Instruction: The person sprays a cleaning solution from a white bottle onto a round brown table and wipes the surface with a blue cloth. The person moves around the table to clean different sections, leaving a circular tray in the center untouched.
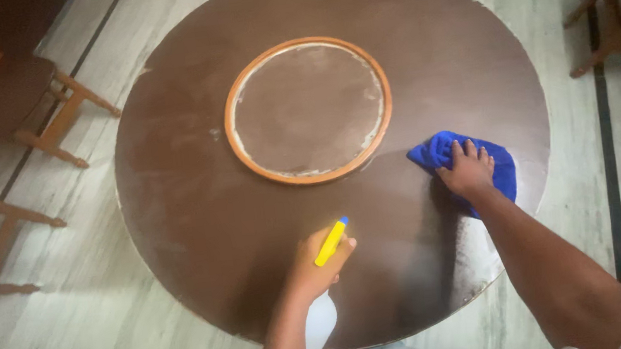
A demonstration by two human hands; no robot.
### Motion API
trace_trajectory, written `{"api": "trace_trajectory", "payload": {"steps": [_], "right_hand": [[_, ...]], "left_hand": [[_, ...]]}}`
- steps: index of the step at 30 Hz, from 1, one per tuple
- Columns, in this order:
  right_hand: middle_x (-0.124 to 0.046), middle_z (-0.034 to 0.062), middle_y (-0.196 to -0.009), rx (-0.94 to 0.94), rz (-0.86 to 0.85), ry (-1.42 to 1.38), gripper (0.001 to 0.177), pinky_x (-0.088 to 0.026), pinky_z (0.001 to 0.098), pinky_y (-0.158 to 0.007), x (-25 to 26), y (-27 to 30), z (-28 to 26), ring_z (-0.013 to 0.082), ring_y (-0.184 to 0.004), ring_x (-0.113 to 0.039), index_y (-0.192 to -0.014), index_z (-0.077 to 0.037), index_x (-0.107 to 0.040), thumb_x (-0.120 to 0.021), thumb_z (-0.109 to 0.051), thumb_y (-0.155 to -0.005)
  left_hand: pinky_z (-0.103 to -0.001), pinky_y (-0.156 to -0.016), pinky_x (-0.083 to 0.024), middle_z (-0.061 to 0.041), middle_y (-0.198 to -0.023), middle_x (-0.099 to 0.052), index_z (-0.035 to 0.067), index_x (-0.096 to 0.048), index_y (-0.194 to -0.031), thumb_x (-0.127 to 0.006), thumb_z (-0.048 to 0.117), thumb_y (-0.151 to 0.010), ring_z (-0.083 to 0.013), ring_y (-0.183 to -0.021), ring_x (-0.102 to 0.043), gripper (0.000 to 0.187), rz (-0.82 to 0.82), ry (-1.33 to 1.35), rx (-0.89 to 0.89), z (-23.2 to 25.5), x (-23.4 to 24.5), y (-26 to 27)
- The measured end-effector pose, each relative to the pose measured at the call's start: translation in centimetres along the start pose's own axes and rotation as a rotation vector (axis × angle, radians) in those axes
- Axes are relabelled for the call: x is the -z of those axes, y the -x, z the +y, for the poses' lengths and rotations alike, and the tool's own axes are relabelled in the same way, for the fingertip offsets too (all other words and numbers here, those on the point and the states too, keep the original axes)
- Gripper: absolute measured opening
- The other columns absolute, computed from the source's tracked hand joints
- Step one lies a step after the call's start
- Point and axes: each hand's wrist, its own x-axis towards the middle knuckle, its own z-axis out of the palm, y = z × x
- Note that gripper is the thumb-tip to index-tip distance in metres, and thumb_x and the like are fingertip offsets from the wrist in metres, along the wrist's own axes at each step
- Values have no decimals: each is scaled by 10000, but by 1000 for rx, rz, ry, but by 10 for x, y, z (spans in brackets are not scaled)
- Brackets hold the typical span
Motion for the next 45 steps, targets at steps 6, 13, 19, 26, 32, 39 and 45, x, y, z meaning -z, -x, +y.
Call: {"api": "trace_trajectory", "payload": {"steps": [6, 13, 19, 26, 32, 39, 45], "right_hand": [[-297, 165, -1666, 162, -54, 36, 864, -256, 573, -1207, -1, 9, -62, 514, -1476, -290, -1592, -203, -376, -690, -487, -839], [-327, 160, -1639, 350, -30, 91, 925, -275, 588, -1183, -14, 62, -136, 495, -1466, -299, -1565, -173, -388, -747, -488, -772], [-320, 171, -1613, 535, -90, 19, 929, -221, 583, -1207, -14, 148, -196, 491, -1457, -283, -1538, -156, -391, -761, -475, -748], [-282, 175, -1619, 729, -244, -67, 839, -133, 598, -1209, -2, 231, -239, 488, -1487, -183, -1512, -156, -403, -755, -427, -801], [-328, 170, -1587, 852, -308, -123, 772, -134, 598, -1203, 7, 263, -244, 451, -1483, -192, -1485, -176, -462, -738, -466, -825], [-452, 127, -1514, 1011, -233, -147, 639, -191, 594, -1197, 7, 285, -229, 425, -1456, -284, -1408, -146, -571, -746, -413, -855], [-481, 62, -1502, 999, -310, -47, 681, -210, 561, -1208, 8, 298, -221, 347, -1457, -326, -1416, -200, -598, -759, -292, -761]], "left_hand": [[-320, -486, -528, -38, -643, -633, 73, -692, -973, -704, 364, -907, -127, -504, -617, 299, 43, -18, -6, -12, 18, 16], [-317, -459, -508, -41, -638, -631, 89, -698, -996, -715, 356, -883, -138, -472, -603, 291, 86, 15, 29, -28, 36, 16], [-311, -460, -505, -48, -610, -647, 87, -698, -973, -708, 362, -891, -142, -463, -626, 287, 115, -38, -6, -25, 45, 18], [-312, -477, -536, -35, -725, -695, 69, -693, -983, -717, 349, -891, -127, -551, -649, 296, 132, 57, -119, -30, 49, 20], [-307, -482, -546, -46, -716, -685, 70, -704, -1020, -735, 344, -872, -129, -581, -652, 313, 131, 58, -75, -30, 48, 30], [-323, -513, -546, -28, -738, -699, 70, -705, -1019, -724, 323, -872, -123, -610, -658, 293, 109, 42, -146, -41, 41, 37], [-332, -503, -512, -46, -699, -674, 67, -691, -949, -723, 299, -881, -149, -564, -620, 244, 75, 35, -153, -45, 34, 39]]}}
